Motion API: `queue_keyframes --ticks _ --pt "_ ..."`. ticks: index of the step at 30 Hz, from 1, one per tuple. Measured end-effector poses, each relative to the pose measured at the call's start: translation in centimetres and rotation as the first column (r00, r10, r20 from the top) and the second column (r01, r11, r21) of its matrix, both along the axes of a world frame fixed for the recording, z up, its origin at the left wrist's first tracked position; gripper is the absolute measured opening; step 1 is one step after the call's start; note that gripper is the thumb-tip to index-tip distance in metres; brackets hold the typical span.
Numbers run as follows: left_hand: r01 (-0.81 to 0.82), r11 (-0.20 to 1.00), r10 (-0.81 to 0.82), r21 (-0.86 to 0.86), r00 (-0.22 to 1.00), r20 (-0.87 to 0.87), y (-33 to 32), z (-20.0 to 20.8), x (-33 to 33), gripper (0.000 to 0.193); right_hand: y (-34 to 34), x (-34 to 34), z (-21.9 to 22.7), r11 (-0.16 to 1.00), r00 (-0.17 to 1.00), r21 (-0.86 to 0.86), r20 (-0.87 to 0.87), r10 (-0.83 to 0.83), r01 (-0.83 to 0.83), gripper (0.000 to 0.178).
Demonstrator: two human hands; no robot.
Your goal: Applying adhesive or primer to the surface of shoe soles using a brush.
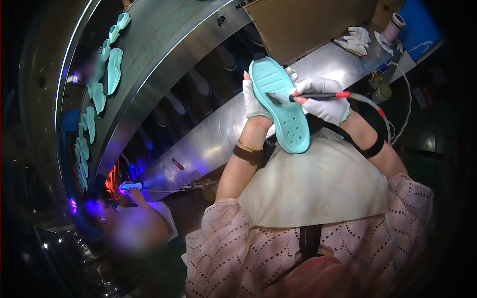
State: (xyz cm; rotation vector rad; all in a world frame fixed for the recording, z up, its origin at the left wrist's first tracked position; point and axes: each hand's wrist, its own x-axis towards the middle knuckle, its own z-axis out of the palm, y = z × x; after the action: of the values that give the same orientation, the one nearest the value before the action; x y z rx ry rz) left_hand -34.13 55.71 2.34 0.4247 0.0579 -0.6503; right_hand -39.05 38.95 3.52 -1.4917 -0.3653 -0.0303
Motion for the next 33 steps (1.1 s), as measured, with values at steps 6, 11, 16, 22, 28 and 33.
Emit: queue_keyframes --ticks 6,11,16,22,28,33 --pt "0.015 0.998 -0.019 0.066 0.998 0.056 0.1 -2.3 -3.7 0.098 -1.7 -1.4 -0.4 0.984 0.919 0.175 -0.394 0.035 0.037 0.009" --pt "-0.068 0.937 0.030 0.344 0.993 0.114 -0.6 -2.5 -4.6 0.090 -1.1 -2.1 -1.9 0.997 0.987 0.071 -0.159 -0.026 0.038 0.009" --pt "-0.161 0.987 0.163 -0.026 0.976 0.142 -1.9 -2.0 -1.9 0.095 -1.1 -1.3 -0.9 0.991 0.969 0.115 -0.244 -0.039 0.069 0.009" --pt "-0.191 0.956 0.222 -0.223 0.967 0.123 -0.7 -2.9 0.6 0.099 0.0 -1.2 0.3 0.990 0.983 0.107 -0.146 0.108 -0.092 0.010" --pt "-0.086 0.981 0.130 -0.174 0.956 0.261 0.5 -1.3 1.6 0.097 -0.2 0.0 0.6 0.994 0.996 0.109 -0.084 -0.009 0.018 0.013" --pt "0.123 0.983 -0.170 0.135 0.886 0.432 2.4 0.3 2.9 0.108 -0.2 1.0 1.0 0.971 0.972 -0.073 -0.080 0.222 -0.228 0.011"
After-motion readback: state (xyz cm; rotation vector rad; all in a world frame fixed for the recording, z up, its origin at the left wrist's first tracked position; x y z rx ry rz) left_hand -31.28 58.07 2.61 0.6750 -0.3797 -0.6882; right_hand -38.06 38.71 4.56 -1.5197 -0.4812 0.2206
